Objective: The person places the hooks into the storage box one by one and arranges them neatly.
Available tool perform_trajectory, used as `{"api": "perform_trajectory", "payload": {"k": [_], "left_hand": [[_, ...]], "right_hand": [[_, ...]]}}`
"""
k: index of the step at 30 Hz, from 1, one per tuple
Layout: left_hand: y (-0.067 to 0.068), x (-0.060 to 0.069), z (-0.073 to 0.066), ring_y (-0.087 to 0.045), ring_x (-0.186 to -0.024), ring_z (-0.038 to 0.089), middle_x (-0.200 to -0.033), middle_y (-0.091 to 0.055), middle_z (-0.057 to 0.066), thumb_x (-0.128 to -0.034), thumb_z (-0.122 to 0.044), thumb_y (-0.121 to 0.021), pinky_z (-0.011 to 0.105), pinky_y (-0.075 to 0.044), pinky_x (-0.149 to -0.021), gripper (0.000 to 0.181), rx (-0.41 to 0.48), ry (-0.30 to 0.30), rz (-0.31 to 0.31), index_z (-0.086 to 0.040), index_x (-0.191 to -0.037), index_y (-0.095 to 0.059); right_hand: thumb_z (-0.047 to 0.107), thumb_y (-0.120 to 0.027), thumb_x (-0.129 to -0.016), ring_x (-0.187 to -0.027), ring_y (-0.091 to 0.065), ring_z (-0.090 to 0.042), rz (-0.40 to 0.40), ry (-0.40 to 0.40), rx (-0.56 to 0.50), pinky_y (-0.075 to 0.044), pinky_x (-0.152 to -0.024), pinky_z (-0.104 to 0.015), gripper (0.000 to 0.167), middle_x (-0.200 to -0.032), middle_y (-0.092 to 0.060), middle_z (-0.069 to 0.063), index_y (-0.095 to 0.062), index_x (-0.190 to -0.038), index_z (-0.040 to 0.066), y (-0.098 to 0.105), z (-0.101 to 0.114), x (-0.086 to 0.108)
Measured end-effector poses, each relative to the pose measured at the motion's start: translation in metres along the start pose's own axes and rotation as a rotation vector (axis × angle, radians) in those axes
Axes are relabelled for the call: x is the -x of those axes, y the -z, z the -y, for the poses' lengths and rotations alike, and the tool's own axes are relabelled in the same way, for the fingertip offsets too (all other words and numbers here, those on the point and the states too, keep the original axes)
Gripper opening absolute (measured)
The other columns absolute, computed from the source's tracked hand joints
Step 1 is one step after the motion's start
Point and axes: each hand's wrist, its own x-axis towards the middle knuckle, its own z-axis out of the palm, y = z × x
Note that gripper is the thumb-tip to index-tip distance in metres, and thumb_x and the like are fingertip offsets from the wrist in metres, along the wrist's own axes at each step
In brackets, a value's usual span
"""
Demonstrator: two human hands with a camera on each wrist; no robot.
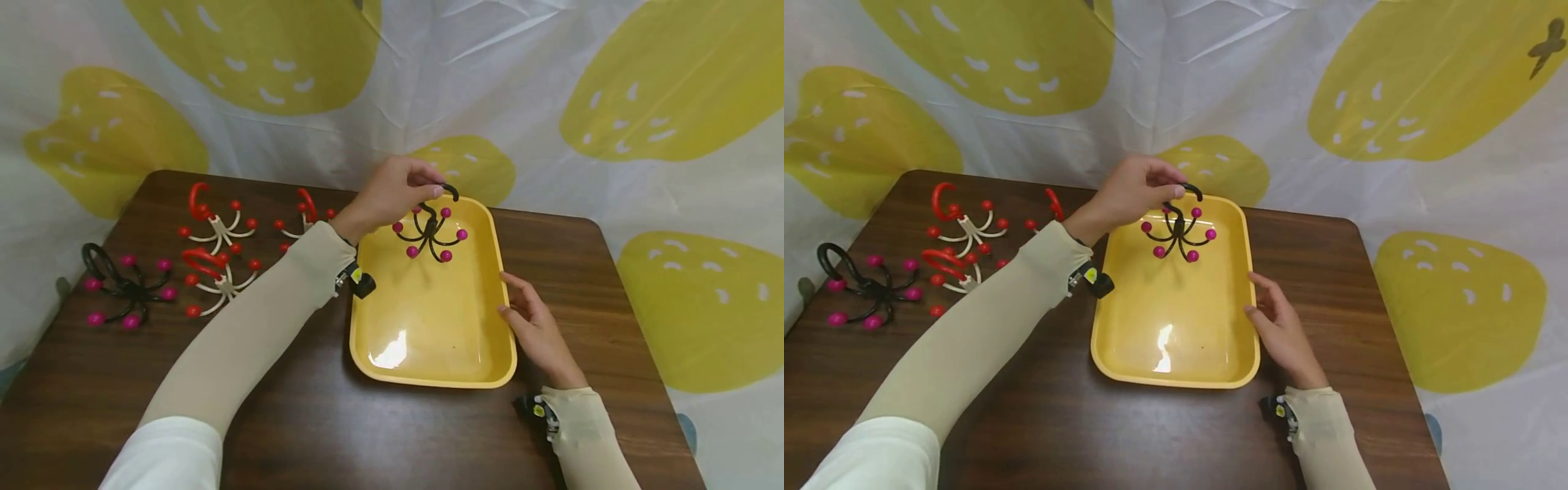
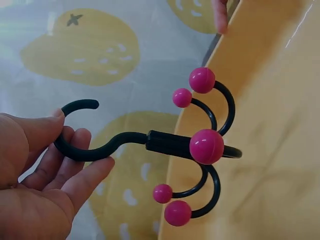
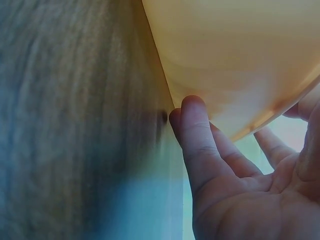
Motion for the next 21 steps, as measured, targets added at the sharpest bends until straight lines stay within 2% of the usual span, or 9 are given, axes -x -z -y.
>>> {"api": "perform_trajectory", "payload": {"k": [6,10,15,21], "left_hand": [[-0.021,-0.011,0.011,-0.074,-0.098,0.021,-0.108,-0.079,0.010,-0.0997,-0.015,-0.076,0.024,-0.057,-0.082,0.017,-0.025,-0.023,-0.008,-0.005,-0.113,-0.079],[-0.032,-0.013,0.022,-0.073,-0.100,0.020,-0.110,-0.078,0.009,-0.1009,-0.014,-0.074,0.026,-0.058,-0.087,0.017,-0.013,-0.007,0.005,-0.005,-0.114,-0.078],[-0.036,-0.013,0.038,-0.073,-0.103,0.018,-0.113,-0.078,0.007,-0.1021,-0.016,-0.073,0.030,-0.058,-0.093,0.019,0.017,0.023,0.007,-0.006,-0.118,-0.077],[-0.039,-0.015,0.050,-0.072,-0.104,0.018,-0.114,-0.077,0.007,-0.1025,-0.019,-0.072,0.031,-0.058,-0.095,0.022,0.018,0.011,-0.020,-0.007,-0.120,-0.077]], "right_hand": [[0.009,-0.058,-0.107,-0.095,-0.069,-0.010,-0.015,0.010,-0.004,-0.058,-0.081,-0.020,0.057,-0.122,-0.068,-0.028,-0.042,-0.161,0.018,0.001,0.001,0.001],[0.008,-0.059,-0.106,-0.092,-0.070,-0.009,-0.032,0.011,-0.008,-0.058,-0.078,-0.020,0.056,-0.118,-0.069,-0.030,-0.045,-0.159,0.015,0.001,0.002,0.001],[0.008,-0.061,-0.106,-0.092,-0.070,-0.008,-0.033,0.002,-0.014,-0.058,-0.079,-0.020,0.056,-0.118,-0.069,-0.030,-0.047,-0.159,0.017,-0.002,0.002,0.000],[0.010,-0.061,-0.106,-0.090,-0.070,-0.009,-0.016,-0.028,-0.067,-0.061,-0.073,-0.025,0.056,-0.123,-0.067,-0.032,-0.047,-0.160,0.019,-0.004,0.003,-0.001]]}}
